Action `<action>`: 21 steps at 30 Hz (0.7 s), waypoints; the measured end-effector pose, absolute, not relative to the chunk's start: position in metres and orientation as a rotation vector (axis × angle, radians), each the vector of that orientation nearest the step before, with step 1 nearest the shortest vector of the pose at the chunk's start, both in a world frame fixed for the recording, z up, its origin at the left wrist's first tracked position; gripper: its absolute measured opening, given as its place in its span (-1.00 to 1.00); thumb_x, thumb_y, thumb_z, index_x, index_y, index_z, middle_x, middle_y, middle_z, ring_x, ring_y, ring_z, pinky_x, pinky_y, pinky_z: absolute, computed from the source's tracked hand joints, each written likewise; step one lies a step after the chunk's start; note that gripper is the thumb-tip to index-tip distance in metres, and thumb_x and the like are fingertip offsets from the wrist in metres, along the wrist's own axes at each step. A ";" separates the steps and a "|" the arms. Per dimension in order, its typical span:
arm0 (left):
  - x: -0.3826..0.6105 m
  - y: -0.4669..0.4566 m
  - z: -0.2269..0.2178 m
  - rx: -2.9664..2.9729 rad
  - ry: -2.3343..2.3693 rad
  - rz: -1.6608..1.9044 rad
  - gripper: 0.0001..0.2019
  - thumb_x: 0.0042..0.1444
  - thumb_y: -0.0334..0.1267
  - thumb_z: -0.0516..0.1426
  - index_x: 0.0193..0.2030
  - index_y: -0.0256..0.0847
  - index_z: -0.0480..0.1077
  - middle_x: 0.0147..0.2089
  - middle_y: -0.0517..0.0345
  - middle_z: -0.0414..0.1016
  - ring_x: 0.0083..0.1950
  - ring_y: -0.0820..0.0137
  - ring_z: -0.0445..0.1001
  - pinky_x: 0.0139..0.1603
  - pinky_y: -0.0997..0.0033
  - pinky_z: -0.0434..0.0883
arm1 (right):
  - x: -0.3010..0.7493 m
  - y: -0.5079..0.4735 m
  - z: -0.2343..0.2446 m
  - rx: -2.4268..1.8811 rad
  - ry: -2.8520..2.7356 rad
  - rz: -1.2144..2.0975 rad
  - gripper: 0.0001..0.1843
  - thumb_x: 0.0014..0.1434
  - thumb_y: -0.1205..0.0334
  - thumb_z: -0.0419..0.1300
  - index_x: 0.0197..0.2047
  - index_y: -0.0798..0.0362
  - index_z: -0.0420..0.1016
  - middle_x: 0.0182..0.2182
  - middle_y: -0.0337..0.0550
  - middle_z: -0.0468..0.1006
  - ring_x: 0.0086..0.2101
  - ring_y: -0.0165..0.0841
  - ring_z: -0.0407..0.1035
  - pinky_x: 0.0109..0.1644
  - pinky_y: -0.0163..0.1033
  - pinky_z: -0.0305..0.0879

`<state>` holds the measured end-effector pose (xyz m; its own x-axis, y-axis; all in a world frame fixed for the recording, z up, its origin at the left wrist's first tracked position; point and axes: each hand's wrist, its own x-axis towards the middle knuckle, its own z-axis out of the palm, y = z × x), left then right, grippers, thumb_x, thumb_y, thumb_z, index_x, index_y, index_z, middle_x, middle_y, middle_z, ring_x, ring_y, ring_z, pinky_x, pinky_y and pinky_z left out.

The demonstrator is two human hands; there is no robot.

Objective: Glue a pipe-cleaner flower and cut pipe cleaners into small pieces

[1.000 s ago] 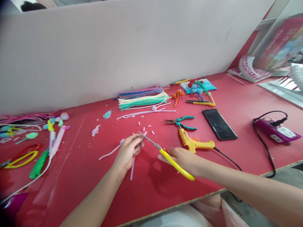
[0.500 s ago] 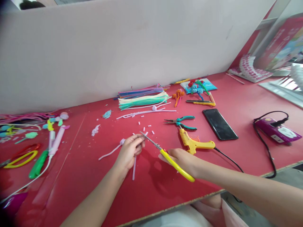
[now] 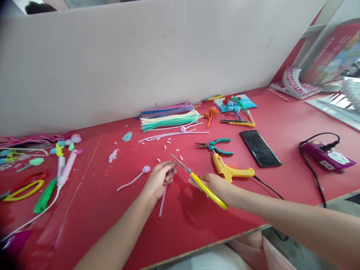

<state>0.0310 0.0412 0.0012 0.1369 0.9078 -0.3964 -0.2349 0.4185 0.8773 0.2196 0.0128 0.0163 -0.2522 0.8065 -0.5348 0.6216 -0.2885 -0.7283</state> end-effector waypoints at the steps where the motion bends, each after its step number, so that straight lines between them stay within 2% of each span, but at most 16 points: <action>1: 0.031 0.039 0.002 0.756 1.110 0.938 -0.82 -0.14 -0.21 0.12 -0.45 -0.31 0.31 -0.56 0.21 0.31 -0.73 0.70 -0.02 -0.72 0.60 -0.18 | 0.219 0.016 0.019 -1.792 -1.754 1.546 -0.55 0.00 -0.15 -0.08 -0.65 0.05 0.13 -0.77 -0.32 0.13 -0.75 -0.54 0.01 -0.70 -0.36 -0.09; 5: 0.034 0.028 0.008 0.794 0.990 0.799 -0.79 -0.07 -0.17 0.09 -0.43 -0.32 0.33 -0.55 0.18 0.32 -0.70 0.69 0.00 -0.70 0.60 -0.15 | 0.212 0.026 0.031 -1.734 -1.756 1.461 -0.71 -0.06 0.00 0.06 -0.51 0.07 0.22 -0.75 -0.38 0.16 -0.73 -0.56 0.04 -0.67 -0.39 -0.09; 8: 0.037 0.022 0.014 0.799 0.941 0.691 -0.78 -0.04 -0.17 0.07 -0.41 -0.33 0.34 -0.58 0.18 0.31 -0.70 0.69 -0.03 -0.68 0.59 -0.15 | 0.203 0.028 0.035 -1.619 -1.737 1.459 -0.76 -0.07 0.06 0.07 -0.44 0.09 0.25 -0.73 -0.41 0.19 -0.72 -0.58 0.04 -0.65 -0.41 -0.08; 16: 0.035 0.020 0.020 0.817 0.949 0.638 -0.77 -0.05 -0.16 0.06 -0.43 -0.34 0.34 -0.62 0.18 0.29 -0.71 0.68 -0.03 -0.68 0.57 -0.14 | 0.193 0.028 0.037 -1.461 -1.787 1.436 -0.83 -0.06 0.15 0.02 -0.48 0.10 0.22 -0.68 -0.37 0.26 -0.66 -0.57 0.08 -0.61 -0.42 -0.02; 21: 0.034 0.019 0.019 0.846 0.992 0.669 -0.80 -0.08 -0.18 0.08 -0.44 -0.31 0.31 -0.57 0.16 0.33 -0.70 0.65 0.07 -0.70 0.58 -0.13 | 0.196 0.031 0.040 -1.517 -1.793 1.395 -0.86 -0.03 0.18 0.00 -0.49 0.07 0.18 -0.73 -0.43 0.16 -0.69 -0.57 0.06 -0.61 -0.42 -0.04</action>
<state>0.0341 0.0189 0.0191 0.4037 0.8035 -0.4376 -0.1045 0.5157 0.8504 0.1956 0.0310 0.0395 -0.3259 0.9023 -0.2823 0.4958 -0.0911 -0.8636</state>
